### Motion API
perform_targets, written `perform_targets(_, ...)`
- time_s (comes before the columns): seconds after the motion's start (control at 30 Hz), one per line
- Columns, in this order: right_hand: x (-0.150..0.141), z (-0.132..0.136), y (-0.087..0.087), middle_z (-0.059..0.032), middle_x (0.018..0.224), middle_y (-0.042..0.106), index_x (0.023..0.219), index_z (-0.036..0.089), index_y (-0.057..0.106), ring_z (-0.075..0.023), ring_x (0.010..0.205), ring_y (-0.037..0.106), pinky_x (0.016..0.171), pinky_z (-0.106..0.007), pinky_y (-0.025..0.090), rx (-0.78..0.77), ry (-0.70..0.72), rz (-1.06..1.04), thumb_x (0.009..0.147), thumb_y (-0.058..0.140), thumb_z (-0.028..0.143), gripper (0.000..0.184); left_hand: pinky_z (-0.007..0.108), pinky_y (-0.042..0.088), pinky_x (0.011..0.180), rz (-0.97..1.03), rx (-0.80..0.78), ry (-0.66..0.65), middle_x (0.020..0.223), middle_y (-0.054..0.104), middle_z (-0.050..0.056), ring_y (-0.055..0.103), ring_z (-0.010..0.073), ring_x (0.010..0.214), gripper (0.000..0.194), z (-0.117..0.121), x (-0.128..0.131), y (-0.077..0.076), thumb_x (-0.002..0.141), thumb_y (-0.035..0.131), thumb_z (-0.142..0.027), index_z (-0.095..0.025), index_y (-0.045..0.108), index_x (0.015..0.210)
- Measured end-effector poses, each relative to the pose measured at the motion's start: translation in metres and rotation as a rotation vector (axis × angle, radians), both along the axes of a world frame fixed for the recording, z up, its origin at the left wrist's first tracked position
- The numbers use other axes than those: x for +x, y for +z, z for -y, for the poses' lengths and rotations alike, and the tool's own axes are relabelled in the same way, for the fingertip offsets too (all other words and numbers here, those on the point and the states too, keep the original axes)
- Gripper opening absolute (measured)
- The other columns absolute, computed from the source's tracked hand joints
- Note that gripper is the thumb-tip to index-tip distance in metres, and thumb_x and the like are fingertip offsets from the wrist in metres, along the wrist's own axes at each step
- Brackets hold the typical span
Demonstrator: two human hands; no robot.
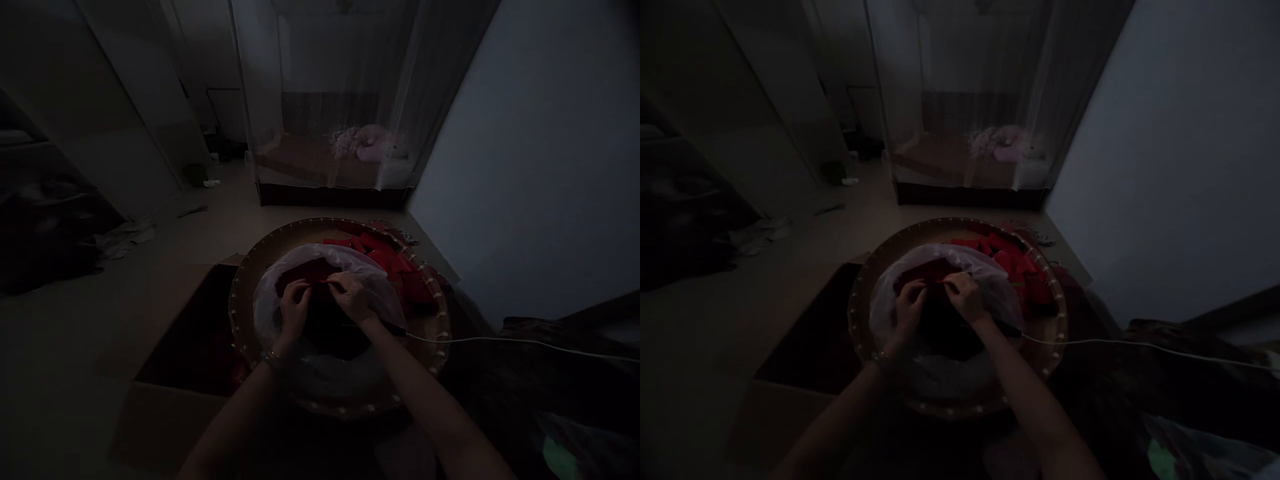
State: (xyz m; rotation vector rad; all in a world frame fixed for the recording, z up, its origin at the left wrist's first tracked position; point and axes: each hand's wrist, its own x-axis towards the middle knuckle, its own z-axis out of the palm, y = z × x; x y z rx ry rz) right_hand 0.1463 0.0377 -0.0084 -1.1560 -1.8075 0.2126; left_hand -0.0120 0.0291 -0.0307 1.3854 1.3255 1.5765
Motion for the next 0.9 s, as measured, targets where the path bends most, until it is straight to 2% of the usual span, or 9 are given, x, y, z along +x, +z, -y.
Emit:
perform_targets(0.07,-0.003,0.005,0.004,-0.0068,0.085,0.067,0.086,0.021,0.065,-0.019,0.084,0.061,0.081,-0.033,0.048,-0.035,0.014,-0.036,0.086,0.047,0.027,0.018,0.029,0.043,0.088,-0.02,0.049,0.013,0.101,0.064,0.007,0.057,0.0196,0.098,0.011,0.002,0.0,0.003,0.074,0.063,-0.026,-0.019,0.065,0.081)
perform_targets(0.13,-0.006,0.009,0.007,-0.0058,0.086,0.066,0.096,0.02,0.062,-0.0179,0.081,0.062,0.078,-0.031,0.05,-0.063,0.015,-0.09,0.085,0.049,0.027,0.018,0.029,0.046,0.082,-0.023,0.036,0.006,0.095,0.066,0.006,0.06,0.019,0.091,0.014,0.004,0.0,0.003,0.074,0.062,-0.028,-0.018,0.065,0.084)
perform_targets(0.23,-0.007,0.013,0.01,-0.0071,0.101,0.062,0.123,0.02,0.049,-0.0172,0.086,0.061,0.079,-0.03,0.052,-0.065,0.042,-0.09,0.081,0.051,0.019,0.042,0.029,0.048,0.076,-0.056,0.006,-0.029,0.086,0.069,0.004,0.062,0.0176,0.08,0.017,0.005,0.0,0.0,0.075,0.061,-0.029,-0.017,0.066,0.086)
perform_targets(0.3,-0.005,0.014,0.012,-0.0081,0.107,0.058,0.13,0.021,0.044,-0.0171,0.089,0.06,0.079,-0.031,0.052,-0.06,0.059,0.005,0.08,0.05,0.015,0.051,0.028,0.047,0.074,-0.1,0.008,-0.055,0.085,0.07,0.004,0.063,0.017,0.077,0.017,0.006,0.0,-0.002,0.076,0.06,-0.029,-0.018,0.067,0.087)
perform_targets(0.43,-0.002,0.015,0.01,-0.0095,0.107,0.055,0.125,0.022,0.053,-0.019,0.097,0.058,0.082,-0.031,0.052,0.018,0.01,0.183,0.084,0.045,0.014,0.043,0.027,0.047,0.073,-0.13,0.013,-0.068,0.085,0.07,0.003,0.064,0.0168,0.078,0.018,0.006,0.001,-0.002,0.076,0.06,-0.029,-0.018,0.068,0.088)
perform_targets(0.6,-0.004,0.018,0.001,-0.0119,0.119,0.055,0.132,0.021,0.047,-0.0199,0.108,0.055,0.09,-0.032,0.05,0.121,-0.016,0.294,0.089,0.039,0.015,0.044,0.027,0.047,0.072,-0.065,-0.036,-0.065,0.082,0.07,0.004,0.063,0.0168,0.076,0.019,0.002,0.002,-0.003,0.074,0.061,-0.031,-0.016,0.067,0.084)
perform_targets(0.77,-0.002,0.019,-0.005,-0.0114,0.127,0.052,0.132,0.023,0.047,-0.0203,0.114,0.052,0.091,-0.032,0.049,0.105,0.012,0.352,0.09,0.037,0.015,0.044,0.026,0.048,0.069,-0.01,-0.077,-0.101,0.078,0.07,0.004,0.062,0.016,0.072,0.021,0.001,0.003,-0.005,0.073,0.061,-0.033,-0.015,0.067,0.082)
perform_targets(0.9,-0.001,0.019,-0.006,-0.0113,0.121,0.054,0.122,0.021,0.057,-0.0192,0.112,0.052,0.094,-0.032,0.046,0.137,0.008,0.29,0.091,0.04,0.018,0.035,0.026,0.048,0.071,-0.056,-0.068,-0.106,0.079,0.07,0.003,0.063,0.0162,0.074,0.019,0.001,0.003,-0.004,0.074,0.061,-0.031,-0.016,0.067,0.082)
